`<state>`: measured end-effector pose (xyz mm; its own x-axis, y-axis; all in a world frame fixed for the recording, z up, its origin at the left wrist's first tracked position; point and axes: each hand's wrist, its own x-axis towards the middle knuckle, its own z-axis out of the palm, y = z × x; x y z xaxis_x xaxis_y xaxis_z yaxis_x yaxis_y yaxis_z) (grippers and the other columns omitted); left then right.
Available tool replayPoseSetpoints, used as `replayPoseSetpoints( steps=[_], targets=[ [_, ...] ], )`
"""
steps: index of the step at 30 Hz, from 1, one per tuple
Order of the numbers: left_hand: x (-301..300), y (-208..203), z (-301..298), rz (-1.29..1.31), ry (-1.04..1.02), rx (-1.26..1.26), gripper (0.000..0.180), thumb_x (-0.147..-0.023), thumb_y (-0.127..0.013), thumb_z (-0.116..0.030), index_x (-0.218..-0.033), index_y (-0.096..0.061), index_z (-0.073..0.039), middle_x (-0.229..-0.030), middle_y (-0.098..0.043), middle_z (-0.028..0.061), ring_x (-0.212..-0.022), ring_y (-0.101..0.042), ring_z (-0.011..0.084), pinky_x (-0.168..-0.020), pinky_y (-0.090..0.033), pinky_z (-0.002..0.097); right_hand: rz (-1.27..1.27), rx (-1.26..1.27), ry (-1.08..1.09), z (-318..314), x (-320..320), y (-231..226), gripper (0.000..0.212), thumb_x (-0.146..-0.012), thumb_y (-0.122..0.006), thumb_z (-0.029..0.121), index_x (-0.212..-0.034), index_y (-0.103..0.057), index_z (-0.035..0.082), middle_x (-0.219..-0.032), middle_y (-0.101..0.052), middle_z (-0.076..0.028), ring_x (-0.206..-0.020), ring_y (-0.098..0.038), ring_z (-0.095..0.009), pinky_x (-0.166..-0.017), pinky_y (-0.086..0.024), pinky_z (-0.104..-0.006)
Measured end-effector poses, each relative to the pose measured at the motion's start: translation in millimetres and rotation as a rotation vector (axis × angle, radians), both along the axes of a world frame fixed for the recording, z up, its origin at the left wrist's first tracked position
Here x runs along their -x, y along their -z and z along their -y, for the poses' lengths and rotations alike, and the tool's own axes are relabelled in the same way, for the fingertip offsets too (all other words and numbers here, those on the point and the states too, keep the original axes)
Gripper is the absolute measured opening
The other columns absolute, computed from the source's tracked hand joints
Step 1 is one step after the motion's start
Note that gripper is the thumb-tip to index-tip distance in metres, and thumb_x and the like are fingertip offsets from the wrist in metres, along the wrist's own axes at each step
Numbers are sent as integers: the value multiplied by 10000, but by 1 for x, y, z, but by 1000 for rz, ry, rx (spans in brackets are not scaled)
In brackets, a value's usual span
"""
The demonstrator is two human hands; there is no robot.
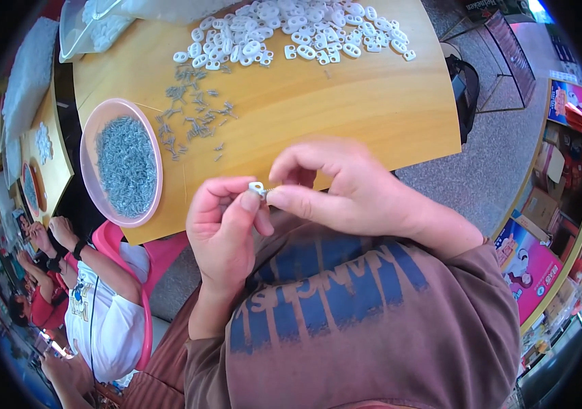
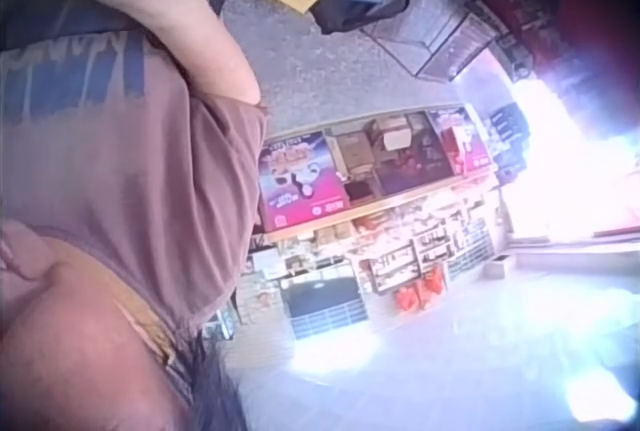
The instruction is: Manually assemble small white plastic components by inserting metal springs and joining parts.
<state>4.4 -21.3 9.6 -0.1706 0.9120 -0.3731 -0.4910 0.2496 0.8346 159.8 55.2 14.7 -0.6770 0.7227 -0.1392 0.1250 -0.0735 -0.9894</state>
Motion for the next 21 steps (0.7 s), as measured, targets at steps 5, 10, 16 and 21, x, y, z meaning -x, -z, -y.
replayPoseSetpoints(
  steps=[5,10,16,21],
  targets=[
    [3,2,-5,74,-67,-1,135,-813,-515,-11,-940,-508,33,-781,-571,93,-519,-496,96,-504,-414,205,260,-734,302,-43,-8,32,160,-762,-604,120,-879,-585,13,-729,-555,-79,-695,-552,-191,-625,-440,-296],
    [2,-9,-4,105,-97,-32,208,-811,-512,-8,-1012,-511,44,-790,-582,97,-520,-500,98,-502,-413,208,507,-1177,368,-77,-8,50,198,-730,-604,107,-916,-589,38,-832,-552,-87,-792,-531,-266,-699,-429,-346],
    [3,-13,-2,112,-72,-119,237,-812,-513,-13,-1042,-515,46,-818,-594,105,-521,-511,98,-510,-410,213,571,-1346,328,-87,-5,67,100,-659,-540,68,-753,-573,63,-762,-514,-52,-779,-516,-234,-682,-410,-347],
    [4,-13,0,110,-61,-107,232,-812,-518,-16,-1034,-518,48,-814,-596,100,-522,-514,101,-519,-408,217,618,-1376,259,-79,-5,49,67,-649,-522,81,-709,-549,69,-747,-505,-53,-752,-522,-219,-672,-414,-336]
  ],
)
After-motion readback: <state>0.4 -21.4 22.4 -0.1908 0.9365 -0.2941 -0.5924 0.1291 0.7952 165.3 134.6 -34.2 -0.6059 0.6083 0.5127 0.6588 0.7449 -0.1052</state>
